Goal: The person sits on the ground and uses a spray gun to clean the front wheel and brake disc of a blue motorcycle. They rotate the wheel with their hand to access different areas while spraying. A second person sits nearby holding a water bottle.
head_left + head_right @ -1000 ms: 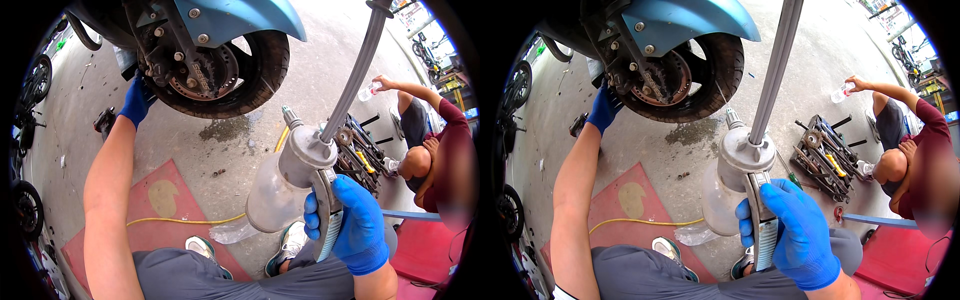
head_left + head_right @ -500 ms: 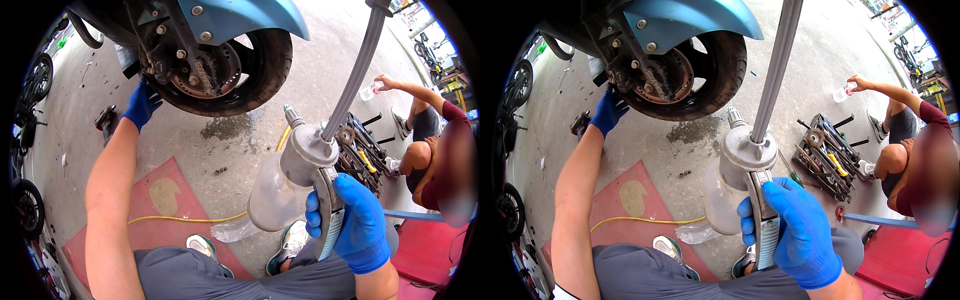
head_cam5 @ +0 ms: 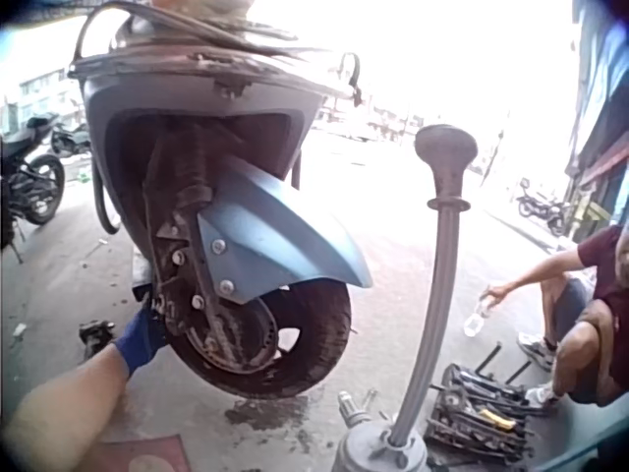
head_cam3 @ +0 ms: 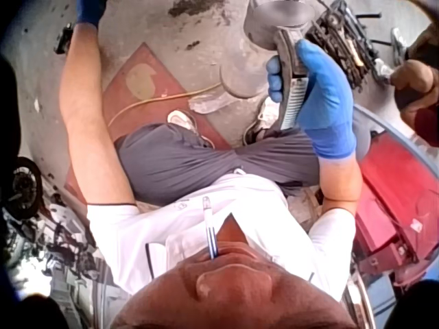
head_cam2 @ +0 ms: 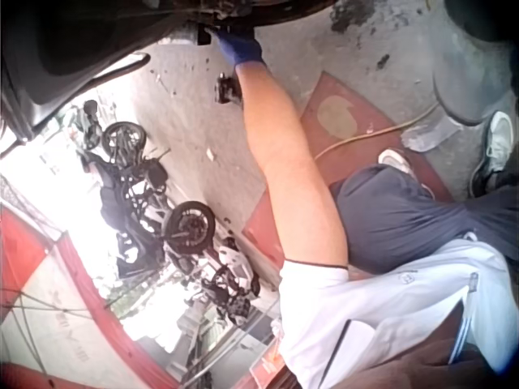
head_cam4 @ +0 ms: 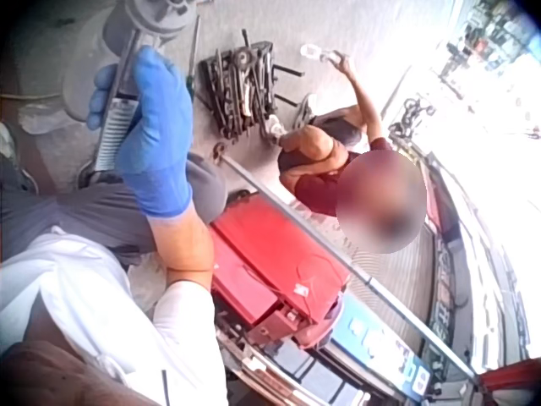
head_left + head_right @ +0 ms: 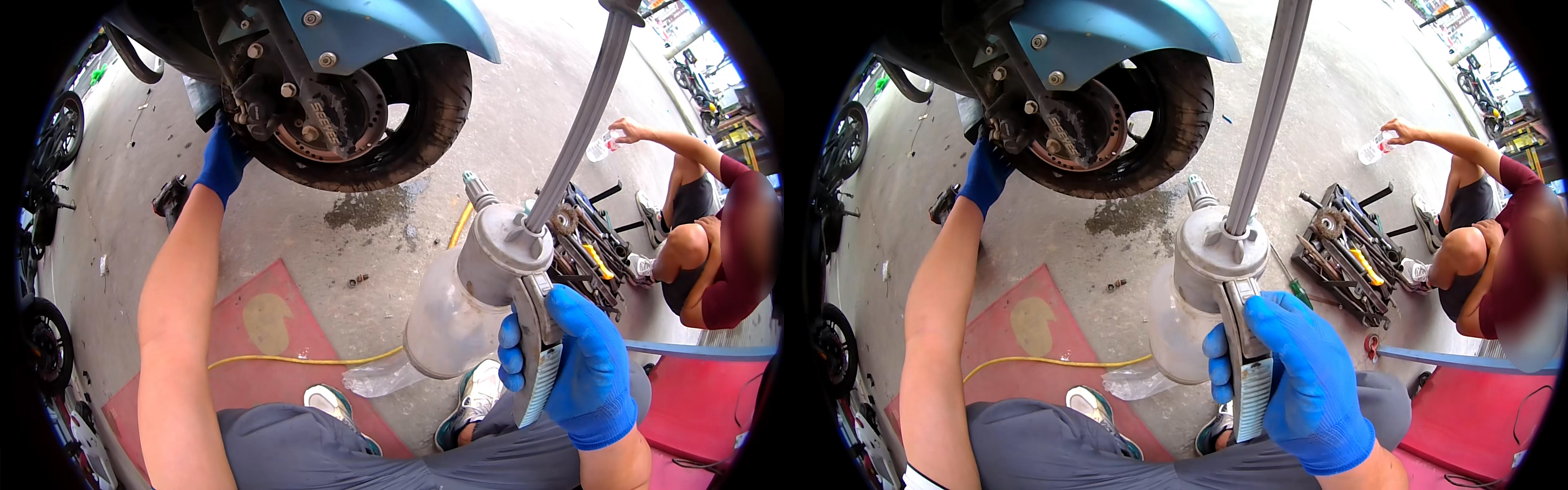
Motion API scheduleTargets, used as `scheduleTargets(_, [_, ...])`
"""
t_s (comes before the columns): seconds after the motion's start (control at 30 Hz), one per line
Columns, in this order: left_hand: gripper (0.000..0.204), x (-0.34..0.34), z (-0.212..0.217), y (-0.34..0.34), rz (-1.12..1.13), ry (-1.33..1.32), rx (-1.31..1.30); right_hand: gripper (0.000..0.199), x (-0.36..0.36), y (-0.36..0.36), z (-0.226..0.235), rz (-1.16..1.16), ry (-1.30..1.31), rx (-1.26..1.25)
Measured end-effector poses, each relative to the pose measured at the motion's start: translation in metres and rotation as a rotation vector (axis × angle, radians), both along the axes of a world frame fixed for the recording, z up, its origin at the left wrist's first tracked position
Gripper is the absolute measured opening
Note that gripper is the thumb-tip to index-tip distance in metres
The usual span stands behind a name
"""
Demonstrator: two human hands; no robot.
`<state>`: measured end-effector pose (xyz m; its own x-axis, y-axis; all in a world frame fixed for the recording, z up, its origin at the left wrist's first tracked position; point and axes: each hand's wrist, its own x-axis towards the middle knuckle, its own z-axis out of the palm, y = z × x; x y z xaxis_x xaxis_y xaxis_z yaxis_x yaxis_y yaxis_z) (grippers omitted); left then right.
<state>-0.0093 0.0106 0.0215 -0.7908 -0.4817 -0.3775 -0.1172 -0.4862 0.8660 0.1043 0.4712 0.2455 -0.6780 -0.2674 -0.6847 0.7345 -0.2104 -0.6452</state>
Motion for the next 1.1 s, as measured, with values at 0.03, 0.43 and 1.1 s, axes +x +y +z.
scheduleTargets(0.03, [0.069, -0.005, -0.009, -0.012, 0.011, -0.040, 0.032, 0.025, 0.000, 0.000, 0.000, 0.005, 0.004, -0.001])
scheduleTargets(0.43, [0.064, 0.009, -0.012, -0.012, -0.067, -0.126, 0.022, 0.026, 0.000, -0.003, 0.000, 0.048, 0.031, 0.012])
scheduleTargets(1.1, [0.032, 0.020, -0.035, -0.035, -0.147, -0.128, 0.027, 0.026, 0.001, -0.006, 0.001, 0.023, 0.004, 0.017])
